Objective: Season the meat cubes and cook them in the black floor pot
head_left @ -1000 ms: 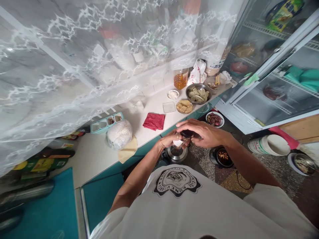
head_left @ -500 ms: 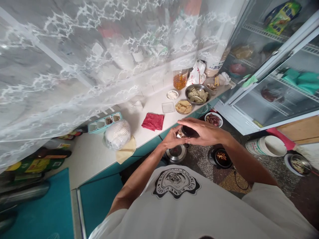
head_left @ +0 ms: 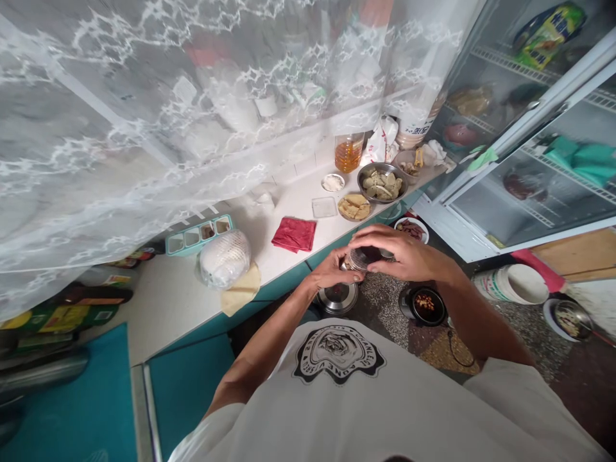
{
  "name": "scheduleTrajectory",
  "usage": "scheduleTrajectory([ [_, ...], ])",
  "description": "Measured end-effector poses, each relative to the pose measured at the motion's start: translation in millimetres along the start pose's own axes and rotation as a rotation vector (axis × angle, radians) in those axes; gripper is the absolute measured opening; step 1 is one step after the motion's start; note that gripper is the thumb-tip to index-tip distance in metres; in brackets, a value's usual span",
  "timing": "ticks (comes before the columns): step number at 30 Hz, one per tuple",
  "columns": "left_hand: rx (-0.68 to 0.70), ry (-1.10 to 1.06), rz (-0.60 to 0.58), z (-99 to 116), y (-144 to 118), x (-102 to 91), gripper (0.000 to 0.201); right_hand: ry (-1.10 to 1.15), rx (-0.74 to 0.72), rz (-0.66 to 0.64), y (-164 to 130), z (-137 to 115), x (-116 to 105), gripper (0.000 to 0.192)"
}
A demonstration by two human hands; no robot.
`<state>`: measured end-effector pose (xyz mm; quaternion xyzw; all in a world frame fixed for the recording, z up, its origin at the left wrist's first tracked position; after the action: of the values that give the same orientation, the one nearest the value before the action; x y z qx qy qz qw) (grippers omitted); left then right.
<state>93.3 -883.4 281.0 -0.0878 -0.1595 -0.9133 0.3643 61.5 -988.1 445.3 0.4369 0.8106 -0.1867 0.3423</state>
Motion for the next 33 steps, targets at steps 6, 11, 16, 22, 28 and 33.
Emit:
scheduleTrajectory([
  [6, -0.041, -0.088, 0.05, 3, -2, -4.4, 0.078, 0.36, 0.163, 0.207, -10, 52, -12, 0.06],
  [11, -0.06, -0.032, 0.095, 5, 1, -11.4, 0.076, 0.173, 0.092, 0.127, 3, 41, 6, 0.054],
  [16, -0.123, -0.035, 0.041, 12, 4, -14.4, 0.069, 0.0, 0.036, -0.021, 21, 18, 12, 0.057],
  [22, -0.19, -0.169, -0.15, 27, 3, -11.3, 0.071, -0.032, -0.003, -0.08, 33, 0, 4, 0.061],
  [28, -0.234, -0.357, -0.277, 29, 0, -1.4, 0.078, -0.01, -0.045, -0.076, 40, -10, 3, 0.062],
  [33, -0.209, -0.404, -0.25, 29, 1, 0.1, 0.079, -0.031, -0.037, -0.07, 41, -6, -1, 0.059],
])
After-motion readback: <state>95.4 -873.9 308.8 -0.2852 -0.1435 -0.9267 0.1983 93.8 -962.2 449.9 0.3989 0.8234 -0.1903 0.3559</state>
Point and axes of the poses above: each hand's wrist, its own y-axis towards the middle knuckle, its own x-axis out of the palm, z = x × y, the point moved 9 cm from there along y, towards the middle knuckle, and after that the axes turned 11 degrees about x, right-handed, at the moved point
